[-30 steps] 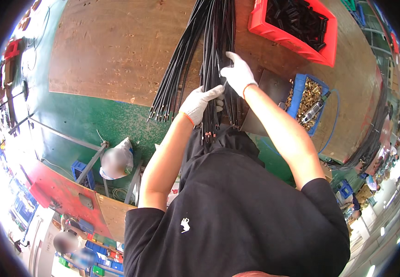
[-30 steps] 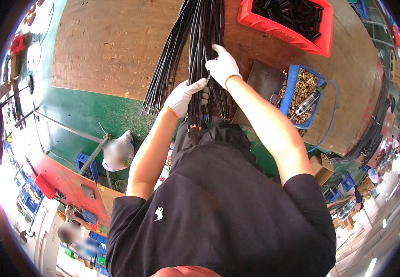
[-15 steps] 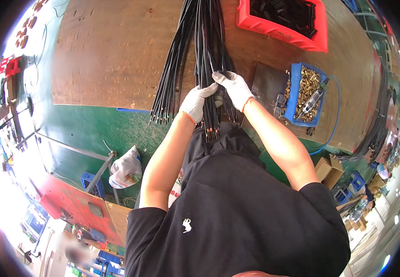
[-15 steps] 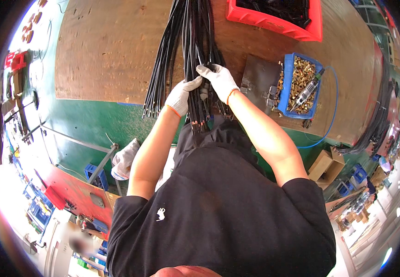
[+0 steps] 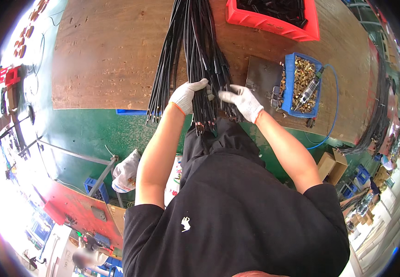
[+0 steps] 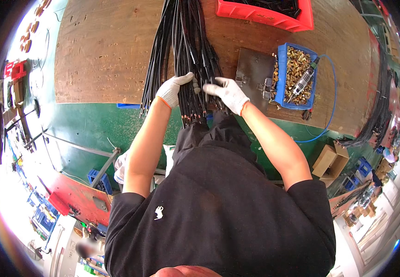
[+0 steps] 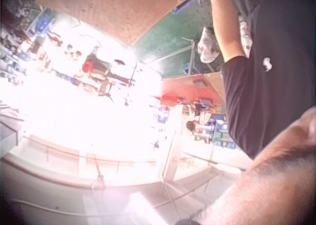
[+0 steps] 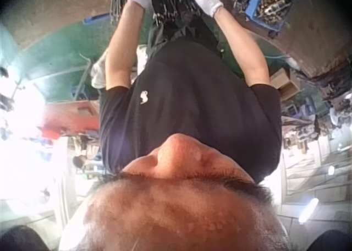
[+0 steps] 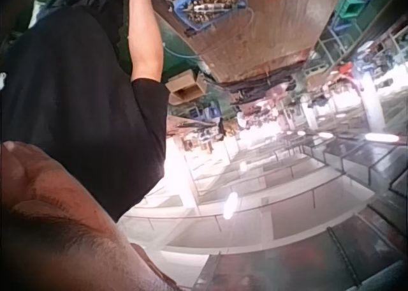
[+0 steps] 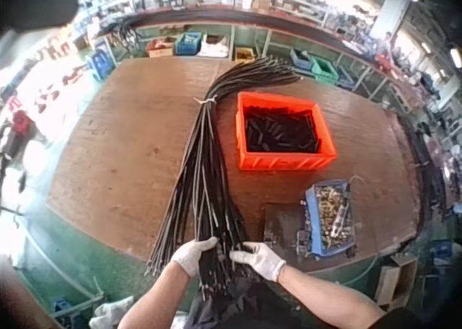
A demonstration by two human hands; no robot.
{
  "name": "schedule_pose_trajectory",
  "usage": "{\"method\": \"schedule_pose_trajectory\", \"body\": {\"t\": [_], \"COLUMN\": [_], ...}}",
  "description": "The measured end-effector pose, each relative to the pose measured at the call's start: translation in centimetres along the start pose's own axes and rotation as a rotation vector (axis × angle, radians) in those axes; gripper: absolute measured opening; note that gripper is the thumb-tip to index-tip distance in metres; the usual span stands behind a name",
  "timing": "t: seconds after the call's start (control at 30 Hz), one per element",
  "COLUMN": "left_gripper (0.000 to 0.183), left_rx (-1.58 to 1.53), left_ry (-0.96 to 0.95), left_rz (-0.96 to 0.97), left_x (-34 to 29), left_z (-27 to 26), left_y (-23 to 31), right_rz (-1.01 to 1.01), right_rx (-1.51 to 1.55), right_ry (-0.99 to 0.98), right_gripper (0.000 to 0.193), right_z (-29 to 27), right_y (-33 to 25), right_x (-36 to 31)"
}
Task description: The recorder is assembling small cable harnesses by attaching plastic connectors to the ends of bundles of black wires.
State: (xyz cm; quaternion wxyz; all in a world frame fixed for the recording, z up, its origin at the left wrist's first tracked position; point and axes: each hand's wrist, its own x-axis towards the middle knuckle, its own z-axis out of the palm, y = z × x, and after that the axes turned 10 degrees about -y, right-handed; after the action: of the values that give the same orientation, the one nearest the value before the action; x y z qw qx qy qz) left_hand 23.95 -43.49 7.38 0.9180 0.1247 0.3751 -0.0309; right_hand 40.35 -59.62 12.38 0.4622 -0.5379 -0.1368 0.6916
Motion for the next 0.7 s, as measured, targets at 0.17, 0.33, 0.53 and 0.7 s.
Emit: {"method": "schedule_pose_trajectory", "body": {"t": [0.17, 0.33, 0.53, 0.7], "left_gripper": [0.018, 0.018, 0.018, 0.021], "left_rx": [0.052, 0.005, 0.127, 0.280], "left_ry": [0.059, 0.047, 0.037, 0.141], "left_rz": [-0.046, -0.076, 0.004, 0.014], "left_x": [0.2, 0.2, 0.3, 0.0], "left_z": [0.7, 0.3, 0.1, 0.5], "left_y": [0.1, 0.4, -0.1, 0.1], "right_rz": [0.113, 0.156, 0.233, 0.268], "right_rx": [-0.221, -0.285, -0.235, -0.201], "right_ry": [-0.131, -0.129, -0.125, -0.144], "right_gripper": [0.043, 0.064, 0.069, 0.075], "right_z": [-0.5, -1.0, -0.7, 0.5], "right_y": [2.1, 3.6, 3.2, 1.1], "right_x": [-2.9, -4.4, -4.4, -4.1]}}
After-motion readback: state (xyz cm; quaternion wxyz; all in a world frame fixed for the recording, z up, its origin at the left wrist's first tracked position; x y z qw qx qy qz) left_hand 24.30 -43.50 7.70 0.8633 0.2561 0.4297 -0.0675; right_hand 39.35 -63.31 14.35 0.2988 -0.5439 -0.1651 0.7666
